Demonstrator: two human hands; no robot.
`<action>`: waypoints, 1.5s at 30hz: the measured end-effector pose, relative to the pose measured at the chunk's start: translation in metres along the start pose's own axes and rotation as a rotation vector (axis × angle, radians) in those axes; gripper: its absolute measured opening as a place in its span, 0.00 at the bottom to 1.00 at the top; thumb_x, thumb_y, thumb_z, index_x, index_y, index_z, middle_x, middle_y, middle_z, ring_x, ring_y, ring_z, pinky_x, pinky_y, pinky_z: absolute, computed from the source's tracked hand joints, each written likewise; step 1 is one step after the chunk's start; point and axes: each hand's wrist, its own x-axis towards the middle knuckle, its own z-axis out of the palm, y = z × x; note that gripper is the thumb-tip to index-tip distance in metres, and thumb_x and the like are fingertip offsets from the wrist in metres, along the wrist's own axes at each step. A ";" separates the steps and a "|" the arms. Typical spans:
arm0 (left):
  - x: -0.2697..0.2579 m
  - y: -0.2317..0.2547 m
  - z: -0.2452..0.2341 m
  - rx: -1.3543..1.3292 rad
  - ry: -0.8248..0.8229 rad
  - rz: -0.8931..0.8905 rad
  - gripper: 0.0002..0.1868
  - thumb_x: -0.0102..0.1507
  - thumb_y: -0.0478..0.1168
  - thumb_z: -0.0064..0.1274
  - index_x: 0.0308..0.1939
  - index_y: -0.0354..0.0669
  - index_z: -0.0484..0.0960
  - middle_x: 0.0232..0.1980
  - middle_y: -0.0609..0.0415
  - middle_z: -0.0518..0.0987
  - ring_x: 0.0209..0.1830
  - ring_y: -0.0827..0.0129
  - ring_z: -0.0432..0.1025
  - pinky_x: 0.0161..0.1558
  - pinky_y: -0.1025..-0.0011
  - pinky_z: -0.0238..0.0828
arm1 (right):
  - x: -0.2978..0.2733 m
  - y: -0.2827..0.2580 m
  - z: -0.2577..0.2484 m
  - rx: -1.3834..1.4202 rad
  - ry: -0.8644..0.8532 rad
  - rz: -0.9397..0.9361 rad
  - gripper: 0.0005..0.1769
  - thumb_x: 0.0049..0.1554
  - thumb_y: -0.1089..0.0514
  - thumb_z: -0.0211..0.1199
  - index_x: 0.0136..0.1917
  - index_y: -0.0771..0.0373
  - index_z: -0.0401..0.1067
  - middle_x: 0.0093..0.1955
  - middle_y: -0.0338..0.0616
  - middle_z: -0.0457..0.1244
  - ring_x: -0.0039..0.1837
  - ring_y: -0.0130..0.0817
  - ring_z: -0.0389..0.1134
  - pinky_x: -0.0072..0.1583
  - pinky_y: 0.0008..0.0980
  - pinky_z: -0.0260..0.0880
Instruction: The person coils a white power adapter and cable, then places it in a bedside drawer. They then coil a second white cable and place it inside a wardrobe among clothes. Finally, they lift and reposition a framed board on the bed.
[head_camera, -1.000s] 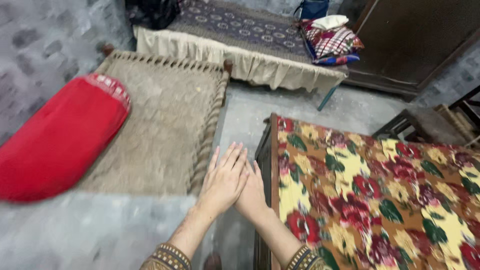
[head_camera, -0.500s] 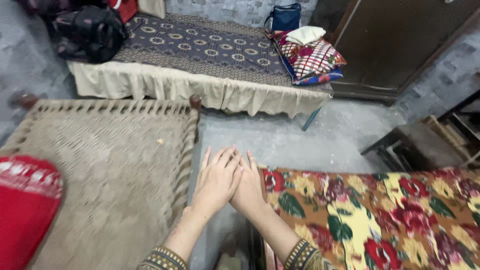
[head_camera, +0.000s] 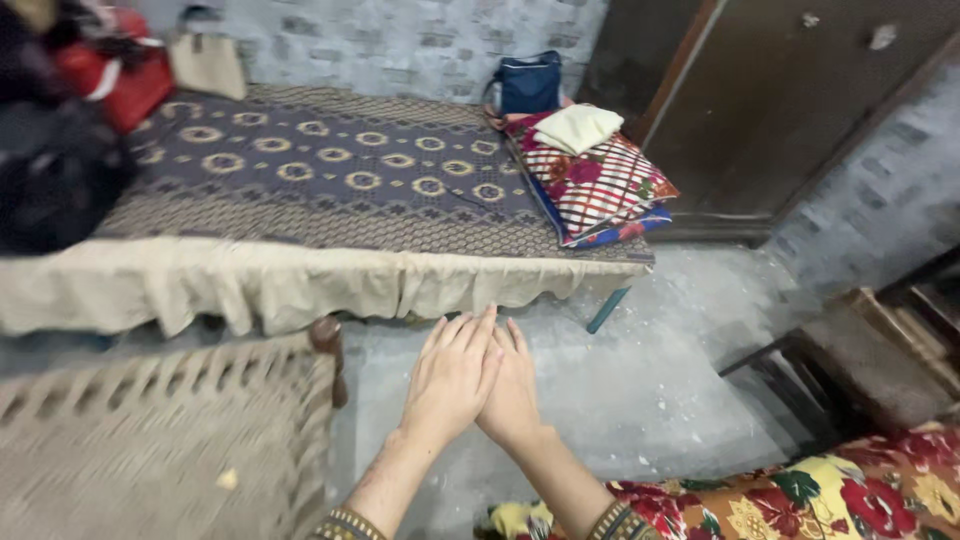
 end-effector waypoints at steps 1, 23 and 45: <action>0.020 -0.017 0.012 0.009 0.011 0.040 0.27 0.67 0.44 0.45 0.65 0.30 0.74 0.66 0.39 0.74 0.69 0.48 0.65 0.69 0.51 0.53 | 0.010 0.018 0.010 0.002 -0.021 0.027 0.30 0.52 0.51 0.61 0.66 0.66 0.69 0.69 0.60 0.62 0.72 0.56 0.59 0.74 0.60 0.48; 0.370 -0.049 0.354 -0.498 -0.243 0.504 0.23 0.67 0.43 0.46 0.61 0.32 0.77 0.67 0.36 0.73 0.73 0.47 0.62 0.72 0.50 0.51 | 0.124 0.398 -0.019 -0.513 0.174 0.581 0.33 0.54 0.53 0.59 0.71 0.68 0.66 0.74 0.61 0.58 0.78 0.57 0.52 0.75 0.60 0.44; 0.661 0.241 0.818 -0.888 -0.418 0.812 0.16 0.66 0.40 0.47 0.53 0.33 0.81 0.56 0.41 0.79 0.60 0.48 0.71 0.67 0.52 0.60 | 0.019 0.920 -0.248 -0.826 0.205 0.878 0.26 0.54 0.52 0.59 0.63 0.67 0.71 0.66 0.55 0.65 0.71 0.52 0.61 0.75 0.54 0.51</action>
